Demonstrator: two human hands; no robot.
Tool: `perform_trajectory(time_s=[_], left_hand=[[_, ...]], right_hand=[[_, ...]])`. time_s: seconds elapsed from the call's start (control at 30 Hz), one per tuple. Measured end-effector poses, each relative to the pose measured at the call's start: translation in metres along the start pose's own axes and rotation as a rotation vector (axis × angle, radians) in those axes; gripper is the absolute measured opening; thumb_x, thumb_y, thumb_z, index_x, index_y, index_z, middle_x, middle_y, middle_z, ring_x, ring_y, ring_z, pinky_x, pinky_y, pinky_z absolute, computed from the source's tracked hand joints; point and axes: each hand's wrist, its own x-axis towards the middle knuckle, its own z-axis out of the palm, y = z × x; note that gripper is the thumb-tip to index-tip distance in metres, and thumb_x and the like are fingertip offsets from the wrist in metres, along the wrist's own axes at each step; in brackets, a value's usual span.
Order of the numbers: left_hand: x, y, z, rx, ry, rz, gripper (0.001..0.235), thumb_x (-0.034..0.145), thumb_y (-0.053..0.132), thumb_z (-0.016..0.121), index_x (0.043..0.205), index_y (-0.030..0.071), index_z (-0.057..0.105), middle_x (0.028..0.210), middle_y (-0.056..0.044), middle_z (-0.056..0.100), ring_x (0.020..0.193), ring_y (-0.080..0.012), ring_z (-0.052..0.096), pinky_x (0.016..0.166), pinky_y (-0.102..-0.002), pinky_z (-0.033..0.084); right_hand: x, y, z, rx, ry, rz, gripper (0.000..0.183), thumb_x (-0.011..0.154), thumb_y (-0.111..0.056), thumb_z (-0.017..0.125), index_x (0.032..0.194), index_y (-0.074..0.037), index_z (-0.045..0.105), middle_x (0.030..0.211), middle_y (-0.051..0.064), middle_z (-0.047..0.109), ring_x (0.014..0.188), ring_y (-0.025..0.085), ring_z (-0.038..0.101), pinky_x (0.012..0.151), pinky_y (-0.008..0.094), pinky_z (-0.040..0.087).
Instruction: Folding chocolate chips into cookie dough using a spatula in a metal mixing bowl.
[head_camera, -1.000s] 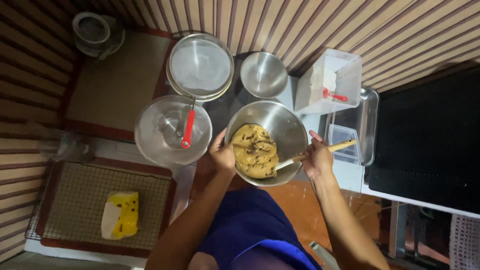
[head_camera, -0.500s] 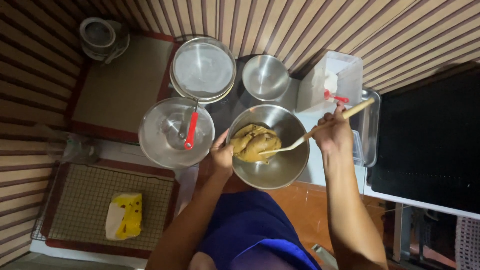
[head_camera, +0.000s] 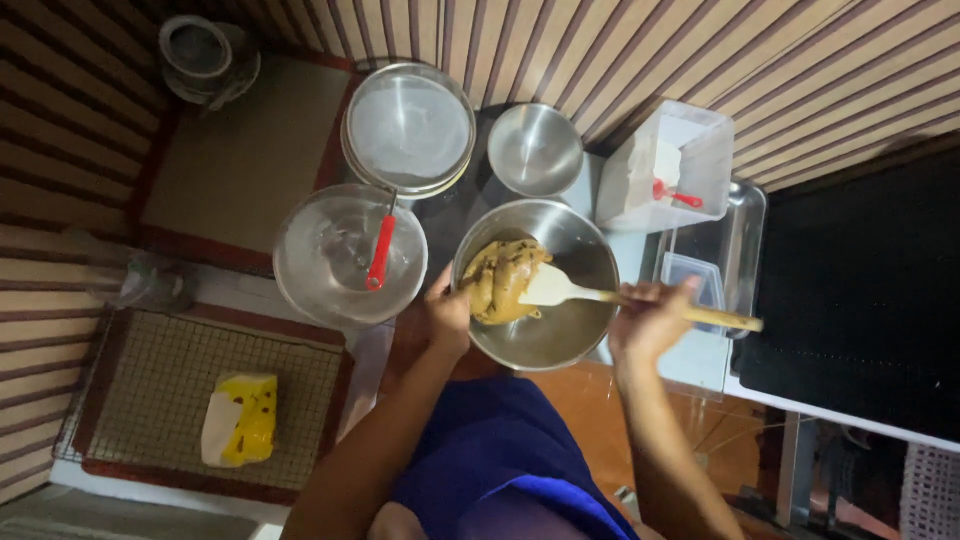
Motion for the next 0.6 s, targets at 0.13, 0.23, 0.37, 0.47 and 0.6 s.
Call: perform_trajectory(time_s=[0.13, 0.23, 0.37, 0.47, 0.6], left_hand=[[-0.012, 0.028, 0.015, 0.024, 0.039, 0.014, 0.058, 0.083, -0.018, 0.079, 0.137, 0.0, 0.084, 0.118, -0.026, 0.086, 0.102, -0.0277, 0.084, 0.085, -0.041, 0.072], [-0.023, 0.044, 0.023, -0.087, 0.026, -0.059, 0.063, 0.078, -0.02, 0.081, 0.137, 0.001, 0.084, 0.115, -0.027, 0.086, 0.097, -0.0345, 0.086, 0.083, -0.045, 0.074], [-0.024, 0.056, 0.031, -0.06, 0.071, 0.027, 0.062, 0.076, -0.021, 0.078, 0.133, 0.0, 0.086, 0.115, -0.028, 0.087, 0.101, -0.0287, 0.084, 0.084, -0.044, 0.072], [-0.023, 0.05, 0.025, -0.068, 0.078, 0.027, 0.068, 0.073, -0.024, 0.071, 0.135, 0.001, 0.086, 0.115, -0.027, 0.086, 0.102, -0.0299, 0.084, 0.086, -0.045, 0.072], [-0.021, 0.047, 0.024, -0.03, 0.067, 0.023, 0.075, 0.071, -0.024, 0.057, 0.136, 0.001, 0.086, 0.118, -0.027, 0.086, 0.106, -0.0301, 0.082, 0.088, -0.045, 0.071]], right_hand=[[-0.012, 0.029, 0.004, -0.035, -0.257, -0.232, 0.068, 0.125, -0.046, 0.062, 0.062, -0.023, 0.046, 0.049, 0.001, 0.044, 0.044, 0.022, 0.057, 0.06, 0.04, 0.059], [0.003, 0.037, -0.011, -0.65, -0.541, -0.535, 0.076, 0.128, -0.035, 0.046, 0.059, -0.016, 0.069, 0.057, 0.009, 0.073, 0.053, 0.024, 0.074, 0.06, 0.031, 0.059], [0.029, 0.03, -0.014, -0.547, -0.57, -0.604, 0.058, 0.123, -0.026, 0.065, 0.069, -0.01, 0.072, 0.056, 0.012, 0.069, 0.051, 0.025, 0.068, 0.055, 0.035, 0.054], [0.027, -0.008, -0.001, -0.617, -0.491, -0.548, 0.063, 0.126, -0.033, 0.061, 0.069, -0.01, 0.073, 0.054, 0.01, 0.065, 0.048, 0.021, 0.064, 0.05, 0.033, 0.051], [0.021, -0.044, 0.01, -0.606, -0.232, -0.41, 0.057, 0.128, -0.033, 0.058, 0.075, -0.014, 0.063, 0.057, 0.008, 0.062, 0.05, 0.019, 0.064, 0.052, 0.033, 0.051]])
